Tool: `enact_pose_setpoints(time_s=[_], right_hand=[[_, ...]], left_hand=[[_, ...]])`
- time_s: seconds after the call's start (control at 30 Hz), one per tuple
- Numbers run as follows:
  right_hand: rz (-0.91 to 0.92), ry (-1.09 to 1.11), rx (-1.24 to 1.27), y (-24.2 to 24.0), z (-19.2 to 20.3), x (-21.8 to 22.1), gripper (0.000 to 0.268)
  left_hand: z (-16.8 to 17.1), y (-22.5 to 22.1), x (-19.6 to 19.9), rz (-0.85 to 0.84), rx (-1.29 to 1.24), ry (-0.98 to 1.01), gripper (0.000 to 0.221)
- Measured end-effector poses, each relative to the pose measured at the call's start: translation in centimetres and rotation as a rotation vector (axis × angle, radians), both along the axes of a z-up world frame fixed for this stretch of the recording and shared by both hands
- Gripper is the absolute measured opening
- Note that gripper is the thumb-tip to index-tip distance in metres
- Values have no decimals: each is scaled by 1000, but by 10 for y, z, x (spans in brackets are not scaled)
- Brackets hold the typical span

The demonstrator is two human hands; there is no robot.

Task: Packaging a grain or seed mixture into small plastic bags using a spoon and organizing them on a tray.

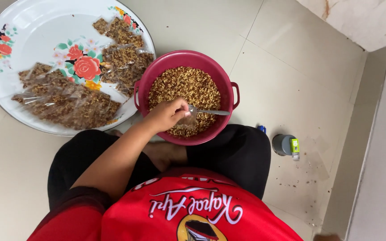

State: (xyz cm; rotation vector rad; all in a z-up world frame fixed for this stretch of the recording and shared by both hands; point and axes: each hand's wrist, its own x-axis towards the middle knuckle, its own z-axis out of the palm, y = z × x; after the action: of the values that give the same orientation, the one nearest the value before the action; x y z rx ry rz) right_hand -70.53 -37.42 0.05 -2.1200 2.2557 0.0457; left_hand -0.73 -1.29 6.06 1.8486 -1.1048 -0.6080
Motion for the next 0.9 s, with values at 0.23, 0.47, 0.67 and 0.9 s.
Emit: enact_pose_setpoints(time_s=[0.23, 0.47, 0.67, 0.9], right_hand=[[452, -994, -156, -2, -10, 373, 27], [629, -1317, 759, 186, 68, 608, 39], [783, -1239, 1053, 177, -45, 592, 32], [783, -1179, 1135, 173, -11, 595, 22]], left_hand=[[-44, -3, -5, 81, -186, 361, 7], [-96, -7, 5, 162, -202, 493, 11], [-90, -2, 6, 170, -130, 512, 13], [-108, -19, 0, 165, -121, 526, 11]])
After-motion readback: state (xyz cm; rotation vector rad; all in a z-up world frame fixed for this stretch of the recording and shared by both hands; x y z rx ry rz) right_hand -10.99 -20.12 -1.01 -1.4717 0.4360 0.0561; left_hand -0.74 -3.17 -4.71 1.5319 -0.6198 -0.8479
